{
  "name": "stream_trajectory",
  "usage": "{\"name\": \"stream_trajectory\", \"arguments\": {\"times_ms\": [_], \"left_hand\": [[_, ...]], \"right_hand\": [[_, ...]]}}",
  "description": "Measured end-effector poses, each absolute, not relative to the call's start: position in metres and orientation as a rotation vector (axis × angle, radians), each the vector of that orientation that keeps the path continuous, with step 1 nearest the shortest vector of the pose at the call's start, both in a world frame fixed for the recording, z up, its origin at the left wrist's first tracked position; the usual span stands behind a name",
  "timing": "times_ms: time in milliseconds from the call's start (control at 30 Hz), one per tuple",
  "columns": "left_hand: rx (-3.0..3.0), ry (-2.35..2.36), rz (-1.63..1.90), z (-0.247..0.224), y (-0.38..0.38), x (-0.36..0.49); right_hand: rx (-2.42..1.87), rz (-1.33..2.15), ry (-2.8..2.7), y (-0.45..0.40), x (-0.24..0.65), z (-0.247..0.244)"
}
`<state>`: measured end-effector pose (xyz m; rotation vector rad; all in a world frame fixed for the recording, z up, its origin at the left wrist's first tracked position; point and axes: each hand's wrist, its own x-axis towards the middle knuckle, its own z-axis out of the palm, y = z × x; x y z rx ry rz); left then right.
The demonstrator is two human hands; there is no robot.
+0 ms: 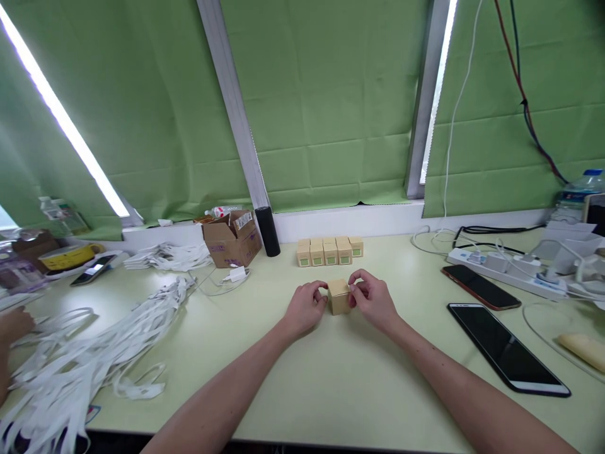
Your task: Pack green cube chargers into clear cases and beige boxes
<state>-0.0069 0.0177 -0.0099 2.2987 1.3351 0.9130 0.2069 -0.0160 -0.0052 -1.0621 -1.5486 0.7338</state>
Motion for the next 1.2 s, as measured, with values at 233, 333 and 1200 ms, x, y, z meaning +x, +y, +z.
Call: {"name": "stream_trajectory", "arguments": {"times_ms": [233,333,1200], "left_hand": [[2.337,1.407,0.825,-0.004,0.014,-0.003],[2.338,1.41,0.8,-0.003,0.013,-0.002],[2.514,1.577,0.594,-0.014,0.018,-0.006]], "right_hand": [[-1.156,0.711,-1.536,0.002,0.214,-0.017],[-1.229,0.742,-1.55,0.007,0.218,-0.022],[-1.493,0.833,-1.314,0.06,0.247,-0.027]]}}
